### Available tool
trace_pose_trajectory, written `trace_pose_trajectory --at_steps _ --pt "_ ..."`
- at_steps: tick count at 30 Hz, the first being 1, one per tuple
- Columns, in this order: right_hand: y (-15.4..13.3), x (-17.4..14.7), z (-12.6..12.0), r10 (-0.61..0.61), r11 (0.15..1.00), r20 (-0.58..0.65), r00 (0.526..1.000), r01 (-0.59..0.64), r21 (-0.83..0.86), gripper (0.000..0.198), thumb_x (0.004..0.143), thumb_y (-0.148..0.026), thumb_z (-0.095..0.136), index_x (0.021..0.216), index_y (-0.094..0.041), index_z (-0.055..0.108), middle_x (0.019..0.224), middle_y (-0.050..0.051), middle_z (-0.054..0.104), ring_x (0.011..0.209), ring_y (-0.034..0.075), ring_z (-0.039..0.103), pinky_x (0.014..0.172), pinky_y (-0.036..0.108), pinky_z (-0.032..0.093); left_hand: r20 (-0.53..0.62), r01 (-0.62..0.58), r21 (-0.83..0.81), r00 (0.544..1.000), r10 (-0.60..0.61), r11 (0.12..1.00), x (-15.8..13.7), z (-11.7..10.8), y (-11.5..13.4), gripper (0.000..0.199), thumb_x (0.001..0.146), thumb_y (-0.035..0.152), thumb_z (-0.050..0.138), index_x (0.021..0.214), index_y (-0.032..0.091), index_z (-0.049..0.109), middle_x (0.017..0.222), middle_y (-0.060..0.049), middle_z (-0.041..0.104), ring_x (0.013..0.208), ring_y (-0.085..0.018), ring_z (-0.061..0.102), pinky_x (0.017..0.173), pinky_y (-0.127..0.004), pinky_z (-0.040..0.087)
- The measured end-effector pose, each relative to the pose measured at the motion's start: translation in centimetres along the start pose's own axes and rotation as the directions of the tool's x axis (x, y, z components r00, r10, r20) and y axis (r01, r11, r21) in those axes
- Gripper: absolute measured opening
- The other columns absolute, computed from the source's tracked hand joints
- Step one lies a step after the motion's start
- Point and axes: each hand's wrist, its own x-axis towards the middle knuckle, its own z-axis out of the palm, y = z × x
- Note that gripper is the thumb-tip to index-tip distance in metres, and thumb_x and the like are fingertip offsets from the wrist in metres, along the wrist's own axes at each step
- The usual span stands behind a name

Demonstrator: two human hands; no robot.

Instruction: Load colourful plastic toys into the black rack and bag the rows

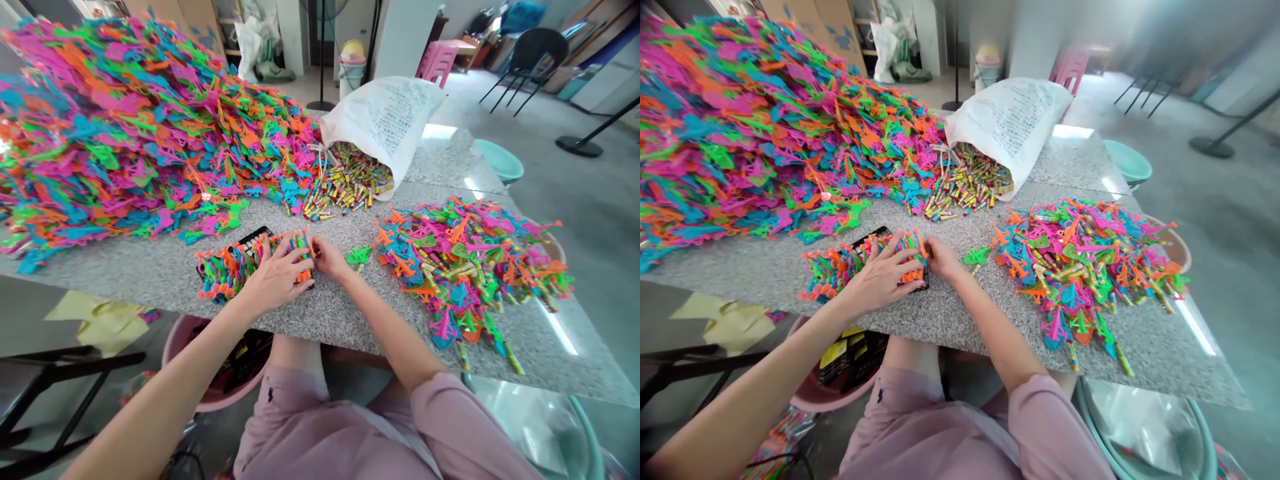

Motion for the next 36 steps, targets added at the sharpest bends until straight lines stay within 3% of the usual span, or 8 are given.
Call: trace_pose_trajectory --at_steps 16,21,24,27,30,33,34,36 --pt "-0.2 -0.2 -0.4 0.043 0.972 0.051 0.998 -0.029 -0.233 0.032 0.077 -0.015 0.058 0.109 -0.018 0.059 0.089 0.004 0.070 0.086 0.022 0.065 0.073 0.025 0.045 -0.051 -0.015 -0.035 0.999 0.013 0.999 -0.2 0.6 -0.2 0.021 0.091 0.036 0.059 0.106 0.025 0.068 0.135 -0.009 0.057 0.148 -0.043 0.019 0.114 -0.077 0.001" --pt "-0.4 0.2 0.1 0.013 0.956 0.149 0.989 0.032 -0.291 0.050 0.077 -0.016 0.061 0.127 -0.019 0.056 0.084 0.003 0.071 0.081 0.023 0.067 0.071 0.025 0.045 -0.040 0.000 0.007 0.999 0.000 1.000 0.4 0.6 -0.2 0.024 0.091 0.037 0.058 0.108 0.024 0.069 0.135 -0.011 0.054 0.147 -0.044 0.021 0.112 -0.077 0.011" --pt "-1.0 -0.1 0.3 0.008 0.960 0.144 0.990 0.033 -0.279 0.048 0.075 -0.012 0.060 0.122 -0.019 0.060 0.085 0.003 0.072 0.080 0.022 0.066 0.073 0.026 0.046 -0.072 0.003 0.036 0.997 0.000 0.999 0.4 -0.1 0.5 0.034 0.090 0.036 0.061 0.123 0.027 0.064 0.146 -0.013 0.045 0.147 -0.043 0.023 0.113 -0.075 0.014" --pt "-1.6 -2.3 0.8 0.024 0.971 0.057 0.998 -0.009 -0.240 0.037 0.076 -0.014 0.057 0.112 -0.018 0.064 0.089 0.005 0.073 0.083 0.024 0.067 0.075 0.029 0.048 -0.161 0.019 0.079 0.987 -0.006 0.997 -2.0 -0.2 2.4 0.056 0.089 0.036 0.062 0.143 0.031 0.047 0.152 -0.014 0.040 0.147 -0.041 0.025 0.115 -0.075 0.002" --pt "-1.7 -6.8 1.7 0.105 0.978 -0.137 0.985 -0.128 -0.167 0.033 0.082 -0.019 0.053 0.114 -0.019 0.061 0.092 0.006 0.073 0.083 0.024 0.067 0.074 0.030 0.049 -0.330 0.193 0.034 0.928 -0.171 0.981 -6.9 2.3 4.7 0.066 0.090 0.047 0.059 0.150 0.032 0.035 0.153 -0.014 0.038 0.150 -0.039 0.020 0.119 -0.071 -0.006" --pt "-2.0 -12.6 2.3 0.198 0.953 -0.308 0.931 -0.256 -0.160 0.033 0.082 -0.020 0.051 0.114 -0.020 0.059 0.092 0.007 0.072 0.084 0.025 0.067 0.074 0.031 0.050 -0.497 0.578 -0.248 0.613 -0.614 0.777 -11.3 6.4 5.0 0.057 0.097 0.045 0.043 0.149 0.025 0.031 0.159 -0.015 0.028 0.153 -0.035 0.003 0.123 -0.064 -0.001" --pt "-2.1 -14.3 2.4 0.214 0.945 -0.336 0.917 -0.282 -0.168 0.034 0.081 -0.019 0.051 0.114 -0.020 0.058 0.092 0.008 0.072 0.086 0.026 0.067 0.075 0.032 0.050 -0.439 0.604 -0.337 0.578 -0.688 0.722 -11.9 7.6 4.5 0.050 0.101 0.041 0.031 0.149 0.025 0.031 0.159 -0.015 0.027 0.154 -0.031 0.001 0.123 -0.064 0.003" --pt "-2.4 -17.1 2.2 0.230 0.940 -0.331 0.915 -0.297 -0.169 0.036 0.079 -0.016 0.050 0.114 -0.021 0.058 0.093 0.009 0.072 0.087 0.026 0.067 0.076 0.033 0.051 -0.303 0.496 -0.399 0.722 -0.622 0.771 -11.5 9.3 2.9 0.051 0.103 0.041 0.015 0.147 0.019 0.030 0.158 -0.021 0.029 0.154 -0.030 0.003 0.118 -0.068 0.016"
